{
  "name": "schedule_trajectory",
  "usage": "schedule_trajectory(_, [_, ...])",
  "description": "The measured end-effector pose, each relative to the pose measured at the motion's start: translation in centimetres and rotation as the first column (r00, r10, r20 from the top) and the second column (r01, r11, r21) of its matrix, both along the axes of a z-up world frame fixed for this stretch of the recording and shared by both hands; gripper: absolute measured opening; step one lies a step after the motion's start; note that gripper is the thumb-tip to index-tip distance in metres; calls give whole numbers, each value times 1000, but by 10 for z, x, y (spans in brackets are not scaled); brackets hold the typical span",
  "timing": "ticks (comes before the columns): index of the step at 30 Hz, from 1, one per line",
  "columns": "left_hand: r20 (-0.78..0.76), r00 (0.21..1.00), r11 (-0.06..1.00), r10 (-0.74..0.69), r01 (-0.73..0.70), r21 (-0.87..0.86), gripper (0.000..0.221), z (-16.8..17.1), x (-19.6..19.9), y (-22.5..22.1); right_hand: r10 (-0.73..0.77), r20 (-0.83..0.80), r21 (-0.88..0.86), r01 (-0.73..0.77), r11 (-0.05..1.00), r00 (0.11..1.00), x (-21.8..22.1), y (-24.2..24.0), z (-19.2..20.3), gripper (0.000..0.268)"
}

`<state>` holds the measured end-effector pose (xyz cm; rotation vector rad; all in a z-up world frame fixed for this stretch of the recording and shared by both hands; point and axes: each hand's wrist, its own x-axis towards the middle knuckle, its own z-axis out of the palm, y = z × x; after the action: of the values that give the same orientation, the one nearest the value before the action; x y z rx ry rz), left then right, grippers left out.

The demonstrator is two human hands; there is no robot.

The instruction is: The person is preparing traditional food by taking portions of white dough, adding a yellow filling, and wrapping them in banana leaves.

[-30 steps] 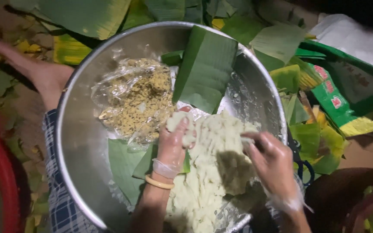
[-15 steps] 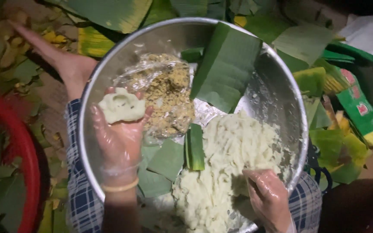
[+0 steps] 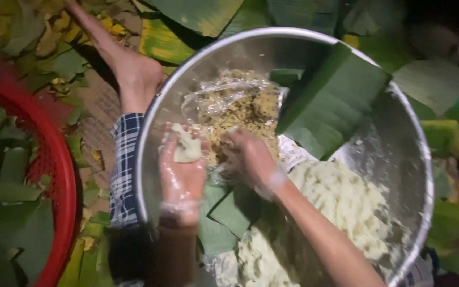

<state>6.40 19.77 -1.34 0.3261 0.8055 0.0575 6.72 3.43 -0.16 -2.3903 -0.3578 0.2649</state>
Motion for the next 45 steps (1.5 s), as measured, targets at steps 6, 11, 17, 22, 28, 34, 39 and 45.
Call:
schedule_trajectory(6, [36,994,993,-108,106,44,42,21,-11,-8,141,221,-384,-47,922,965,54,24,-172,15])
schedule_trajectory(11, [161,984,993,-74,58,99,33,13,-20,-5,66,225,-308,7,951,972,54,28,-171,10])
schedule_trajectory(17, [188,975,976,-121,82,204,42,28,-23,-12,-200,47,12,199,980,979,37,9,-95,22])
schedule_trajectory(22, [228,939,941,-256,188,283,49,55,-27,-39,-368,63,153,355,922,928,10,-45,-12,39])
schedule_trajectory(28, [290,893,938,-345,324,121,61,36,-31,-96,-505,-221,370,550,748,835,-41,-76,106,29])
schedule_trajectory(34, [226,894,919,-387,353,176,65,23,-37,-124,-152,343,-112,201,973,927,-55,-60,34,27])
schedule_trajectory(39, [91,954,958,-287,285,35,40,15,-40,-127,-249,110,103,238,966,962,-63,-75,65,28])
schedule_trajectory(45, [164,908,904,-386,337,262,43,16,-60,-147,-216,447,67,208,976,868,-69,-80,36,11])
